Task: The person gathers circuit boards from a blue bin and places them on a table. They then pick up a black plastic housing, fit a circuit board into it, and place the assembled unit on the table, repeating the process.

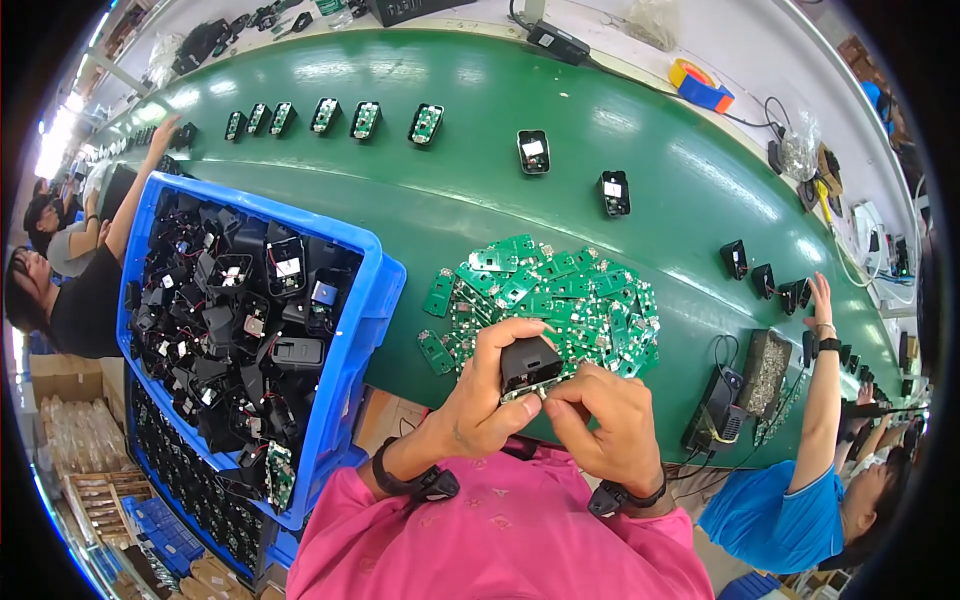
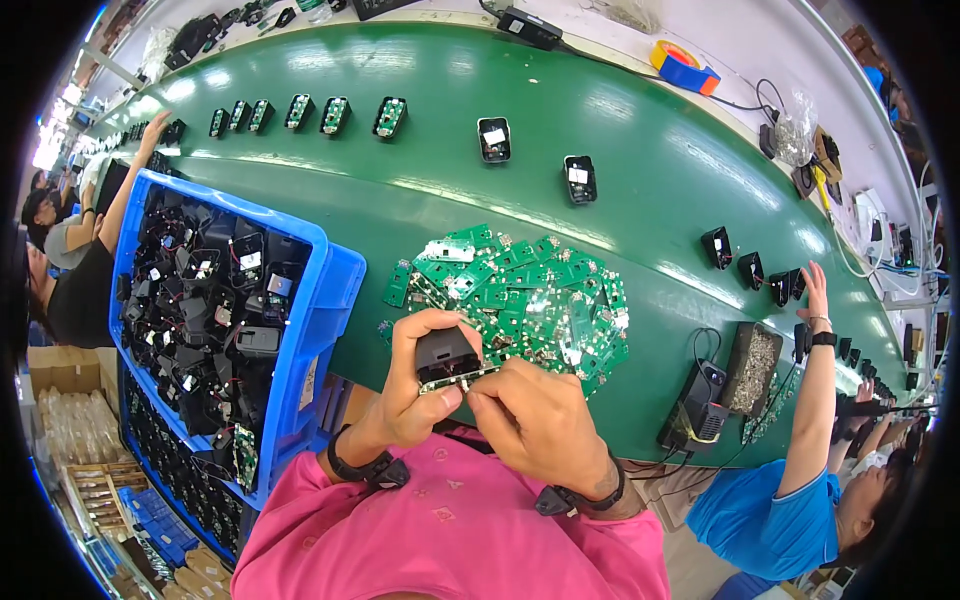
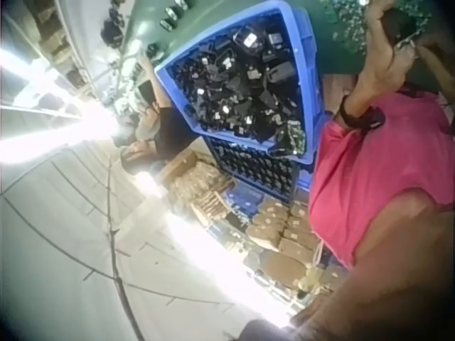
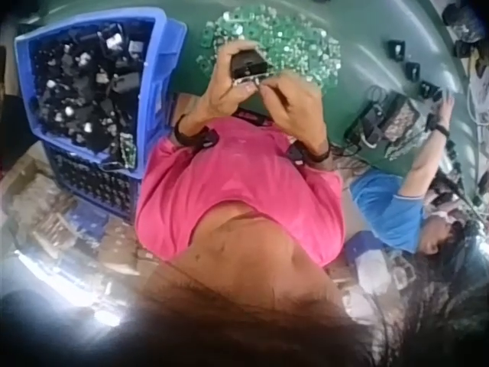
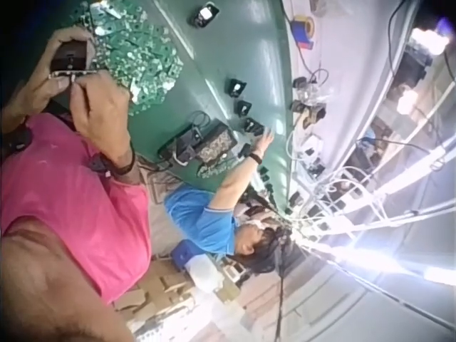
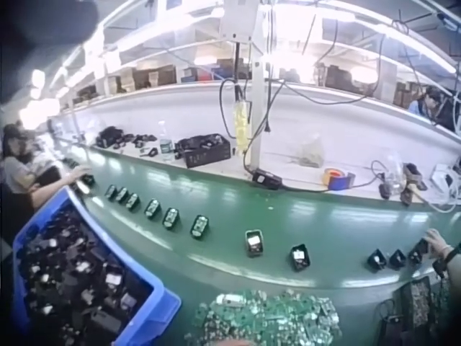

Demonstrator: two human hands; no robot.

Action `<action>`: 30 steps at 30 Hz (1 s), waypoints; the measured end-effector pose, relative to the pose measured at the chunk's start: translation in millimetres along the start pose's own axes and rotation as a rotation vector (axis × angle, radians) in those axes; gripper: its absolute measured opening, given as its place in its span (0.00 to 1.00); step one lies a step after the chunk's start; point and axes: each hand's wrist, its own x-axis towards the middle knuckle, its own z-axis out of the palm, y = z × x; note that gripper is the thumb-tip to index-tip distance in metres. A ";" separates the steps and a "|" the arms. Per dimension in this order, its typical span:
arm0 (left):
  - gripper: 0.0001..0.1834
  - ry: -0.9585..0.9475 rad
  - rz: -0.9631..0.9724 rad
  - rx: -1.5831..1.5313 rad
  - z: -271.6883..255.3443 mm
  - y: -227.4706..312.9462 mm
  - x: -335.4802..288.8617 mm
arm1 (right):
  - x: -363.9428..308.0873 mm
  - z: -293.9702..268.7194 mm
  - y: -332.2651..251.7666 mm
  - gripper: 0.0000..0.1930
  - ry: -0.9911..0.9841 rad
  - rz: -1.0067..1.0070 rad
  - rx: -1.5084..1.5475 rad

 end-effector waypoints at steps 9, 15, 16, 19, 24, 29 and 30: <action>0.38 -0.004 0.195 0.243 0.3 -4.3 0.2 | -5.4 1.8 -1.6 0.06 0.049 -0.123 -0.239; 0.38 -0.001 0.115 0.280 1.9 4.5 1.4 | -5.9 1.7 0.4 0.06 0.030 -0.154 -0.315; 0.38 -0.003 0.101 0.295 2.8 4.8 0.8 | -6.5 1.4 0.0 0.06 0.027 -0.153 -0.326; 0.37 -0.016 0.145 0.328 4.1 5.9 1.6 | -7.6 3.9 0.7 0.05 0.041 -0.149 -0.357; 0.37 0.027 0.086 0.340 10.9 -1.6 0.8 | -10.1 14.0 7.9 0.07 0.100 -0.095 -0.353; 0.35 0.129 -0.087 0.076 14.7 -9.7 0.4 | -7.4 19.8 19.0 0.03 0.261 -0.078 -0.192; 0.35 0.160 -0.099 -0.015 18.9 -17.8 0.4 | -8.3 18.6 13.1 0.04 0.317 0.099 -0.169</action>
